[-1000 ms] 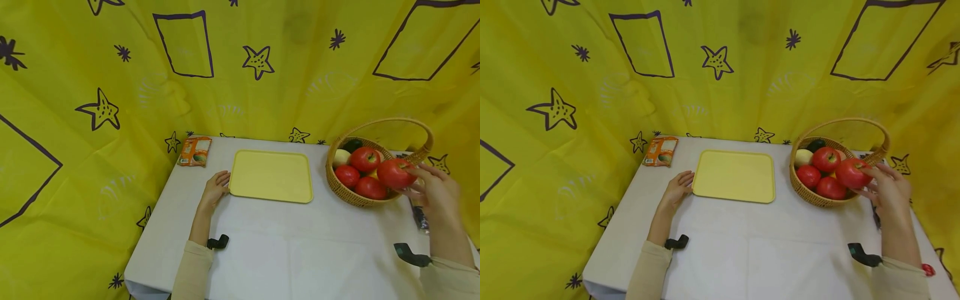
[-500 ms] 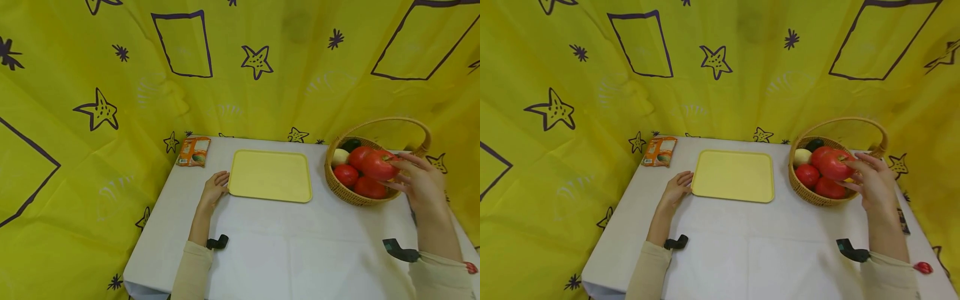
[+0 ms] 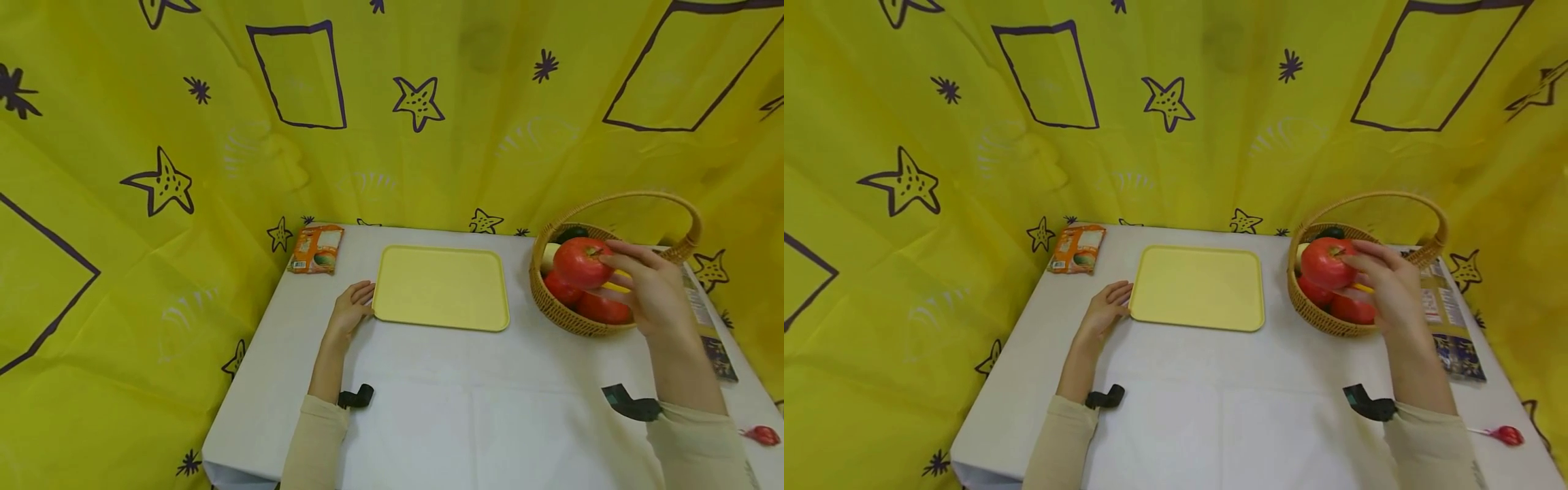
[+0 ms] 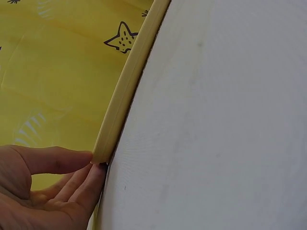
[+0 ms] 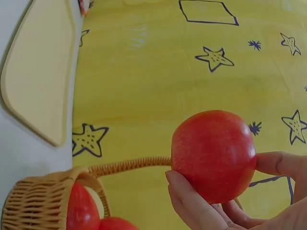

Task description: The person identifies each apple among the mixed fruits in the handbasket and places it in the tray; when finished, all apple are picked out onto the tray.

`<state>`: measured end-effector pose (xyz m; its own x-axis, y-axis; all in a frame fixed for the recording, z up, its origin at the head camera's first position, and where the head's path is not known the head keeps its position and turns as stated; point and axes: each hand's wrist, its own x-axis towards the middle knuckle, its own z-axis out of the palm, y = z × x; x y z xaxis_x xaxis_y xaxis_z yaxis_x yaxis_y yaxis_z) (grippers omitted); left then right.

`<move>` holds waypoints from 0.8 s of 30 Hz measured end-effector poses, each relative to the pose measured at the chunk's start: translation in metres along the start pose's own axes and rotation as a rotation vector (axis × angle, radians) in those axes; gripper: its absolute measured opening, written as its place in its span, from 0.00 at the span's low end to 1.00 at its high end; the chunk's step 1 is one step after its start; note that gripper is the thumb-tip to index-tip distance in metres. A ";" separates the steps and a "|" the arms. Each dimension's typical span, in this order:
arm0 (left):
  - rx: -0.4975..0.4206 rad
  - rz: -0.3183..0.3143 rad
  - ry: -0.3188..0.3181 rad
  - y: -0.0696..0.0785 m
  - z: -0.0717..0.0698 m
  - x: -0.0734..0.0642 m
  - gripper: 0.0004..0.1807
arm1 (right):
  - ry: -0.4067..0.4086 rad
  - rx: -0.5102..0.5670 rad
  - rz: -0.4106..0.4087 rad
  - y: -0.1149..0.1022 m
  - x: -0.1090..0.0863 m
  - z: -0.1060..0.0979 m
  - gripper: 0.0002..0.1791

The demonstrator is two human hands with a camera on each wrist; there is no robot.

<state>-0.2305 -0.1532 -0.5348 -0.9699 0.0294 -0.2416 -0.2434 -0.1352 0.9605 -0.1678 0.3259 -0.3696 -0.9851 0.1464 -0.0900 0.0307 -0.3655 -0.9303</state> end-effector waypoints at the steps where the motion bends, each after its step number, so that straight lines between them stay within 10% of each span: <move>1: -0.003 -0.003 0.002 0.000 0.000 0.000 0.42 | -0.008 -0.003 0.000 0.000 0.000 0.003 0.11; 24: -0.007 0.001 0.007 0.000 0.000 0.002 0.41 | -0.098 -0.106 0.125 0.018 0.024 0.056 0.11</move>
<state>-0.2324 -0.1529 -0.5357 -0.9701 0.0221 -0.2417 -0.2423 -0.1425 0.9597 -0.2007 0.2712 -0.3683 -0.9841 0.0139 -0.1773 0.1667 -0.2758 -0.9466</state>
